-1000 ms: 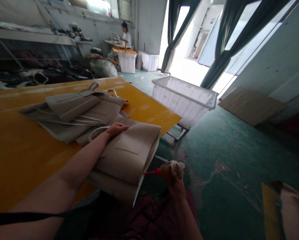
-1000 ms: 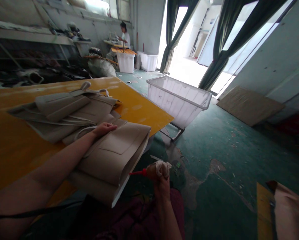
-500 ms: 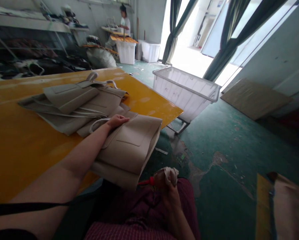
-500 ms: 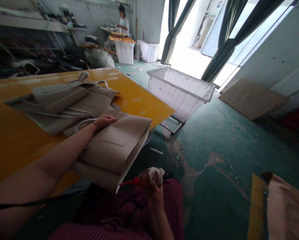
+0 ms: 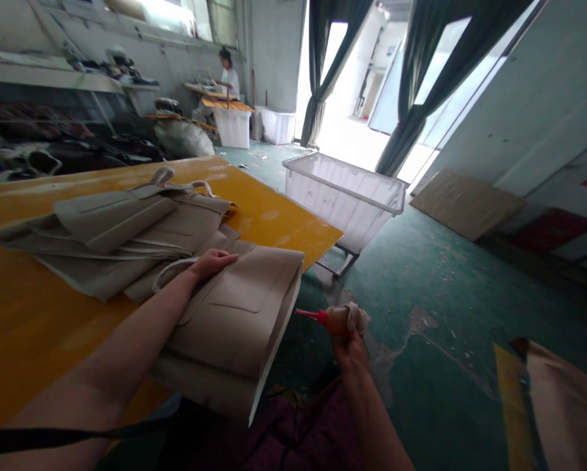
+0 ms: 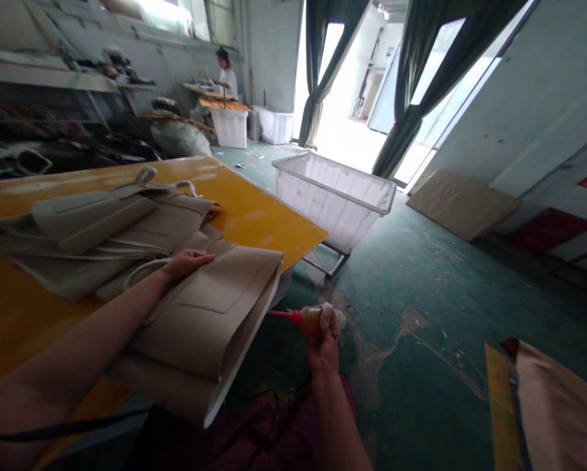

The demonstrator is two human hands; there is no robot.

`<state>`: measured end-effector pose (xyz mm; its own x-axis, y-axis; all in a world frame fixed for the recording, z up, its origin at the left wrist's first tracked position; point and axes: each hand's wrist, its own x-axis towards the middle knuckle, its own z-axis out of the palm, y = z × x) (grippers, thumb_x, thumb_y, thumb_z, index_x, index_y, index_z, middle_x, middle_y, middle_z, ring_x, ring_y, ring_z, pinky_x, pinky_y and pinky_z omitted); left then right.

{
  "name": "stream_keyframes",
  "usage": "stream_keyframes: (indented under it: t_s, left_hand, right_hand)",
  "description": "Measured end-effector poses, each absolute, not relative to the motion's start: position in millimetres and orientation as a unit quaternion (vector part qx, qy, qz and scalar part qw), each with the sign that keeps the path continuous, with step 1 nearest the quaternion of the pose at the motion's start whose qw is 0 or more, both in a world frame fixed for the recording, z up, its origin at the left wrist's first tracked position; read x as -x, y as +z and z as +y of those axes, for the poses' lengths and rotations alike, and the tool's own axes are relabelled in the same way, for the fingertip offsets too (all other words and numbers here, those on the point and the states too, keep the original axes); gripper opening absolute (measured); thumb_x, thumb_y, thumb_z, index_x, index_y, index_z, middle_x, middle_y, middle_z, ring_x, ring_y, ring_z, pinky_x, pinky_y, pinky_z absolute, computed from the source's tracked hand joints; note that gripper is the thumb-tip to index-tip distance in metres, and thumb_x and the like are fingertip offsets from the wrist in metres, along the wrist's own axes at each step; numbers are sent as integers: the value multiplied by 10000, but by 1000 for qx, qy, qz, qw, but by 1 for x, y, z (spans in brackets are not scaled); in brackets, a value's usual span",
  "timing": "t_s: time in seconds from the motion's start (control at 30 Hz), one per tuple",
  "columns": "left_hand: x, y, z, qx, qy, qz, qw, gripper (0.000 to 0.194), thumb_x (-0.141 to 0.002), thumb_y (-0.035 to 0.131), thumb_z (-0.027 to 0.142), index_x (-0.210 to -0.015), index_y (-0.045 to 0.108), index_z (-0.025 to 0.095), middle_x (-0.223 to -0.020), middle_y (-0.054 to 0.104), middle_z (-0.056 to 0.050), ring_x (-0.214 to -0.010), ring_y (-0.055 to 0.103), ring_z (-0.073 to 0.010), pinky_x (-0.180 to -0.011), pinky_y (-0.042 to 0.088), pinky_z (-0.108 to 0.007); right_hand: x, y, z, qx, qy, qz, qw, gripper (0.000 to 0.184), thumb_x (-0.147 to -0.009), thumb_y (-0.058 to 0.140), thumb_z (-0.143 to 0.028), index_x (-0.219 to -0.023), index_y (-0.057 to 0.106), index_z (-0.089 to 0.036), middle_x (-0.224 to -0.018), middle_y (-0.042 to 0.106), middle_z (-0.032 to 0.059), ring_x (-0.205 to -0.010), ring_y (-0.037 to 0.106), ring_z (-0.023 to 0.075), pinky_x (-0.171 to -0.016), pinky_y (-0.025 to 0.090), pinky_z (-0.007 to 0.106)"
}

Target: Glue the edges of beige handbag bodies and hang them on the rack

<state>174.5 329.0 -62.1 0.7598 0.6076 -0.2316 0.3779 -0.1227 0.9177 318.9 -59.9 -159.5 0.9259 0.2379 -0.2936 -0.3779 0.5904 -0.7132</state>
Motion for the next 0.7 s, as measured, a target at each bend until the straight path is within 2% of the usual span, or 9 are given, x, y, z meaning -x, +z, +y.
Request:
stream_keyframes:
  t_s: [0.07, 0.2, 0.3, 0.47, 0.6, 0.7]
  left_hand:
    - [-175, -62, 328, -742, 102, 330, 574, 589, -455, 834, 717, -553, 681, 157, -511, 590, 5, -519, 468, -122, -520, 351, -248]
    - [-174, -61, 327, -740, 109, 330, 575, 596, -440, 838, 721, -531, 652, 162, -504, 578, 5, -526, 474, -130, -522, 353, -255]
    - [-174, -59, 327, -745, 105, 329, 571, 601, -452, 826, 726, -551, 658, 157, -511, 576, 5, -537, 486, -135, -536, 369, -257]
    - [-176, -58, 325, -758, 105, 316, 560, 633, -457, 770, 773, -521, 608, 164, -495, 510, 31, -522, 427, -108, -535, 339, -248]
    - [-177, -62, 323, -757, 111, 323, 556, 648, -465, 734, 804, -514, 559, 183, -486, 455, 42, -503, 375, -98, -509, 296, -252]
    - [-177, -55, 324, -778, 70, 319, 537, 675, -439, 724, 835, -522, 542, 190, -490, 435, 42, -499, 361, -99, -502, 281, -253]
  right_hand:
    - [-344, -150, -44, 416, 155, 62, 894, 536, -554, 940, -393, -1013, 680, -301, -1007, 741, -48, -912, 714, 197, -766, 625, 351]
    - [-370, -138, -23, 425, 122, 53, 895, 594, -546, 921, -310, -1067, 636, -324, -1028, 713, -67, -914, 704, 209, -689, 626, 347]
    - [-369, -140, -21, 438, 119, 39, 890, 606, -586, 905, -288, -1119, 620, -337, -1055, 701, -70, -909, 704, 209, -700, 628, 366]
    - [-335, -163, -36, 438, 147, 91, 882, 590, -549, 939, -330, -1073, 673, -278, -1027, 745, -33, -870, 725, 203, -696, 639, 337]
    - [-293, -188, -58, 414, 191, 125, 881, 656, -458, 988, -335, -1051, 710, -289, -999, 767, -50, -838, 745, 201, -701, 654, 318]
    - [-271, -200, -80, 402, 190, 112, 889, 546, -498, 995, -362, -972, 730, -312, -935, 770, -69, -777, 743, 169, -705, 653, 273]
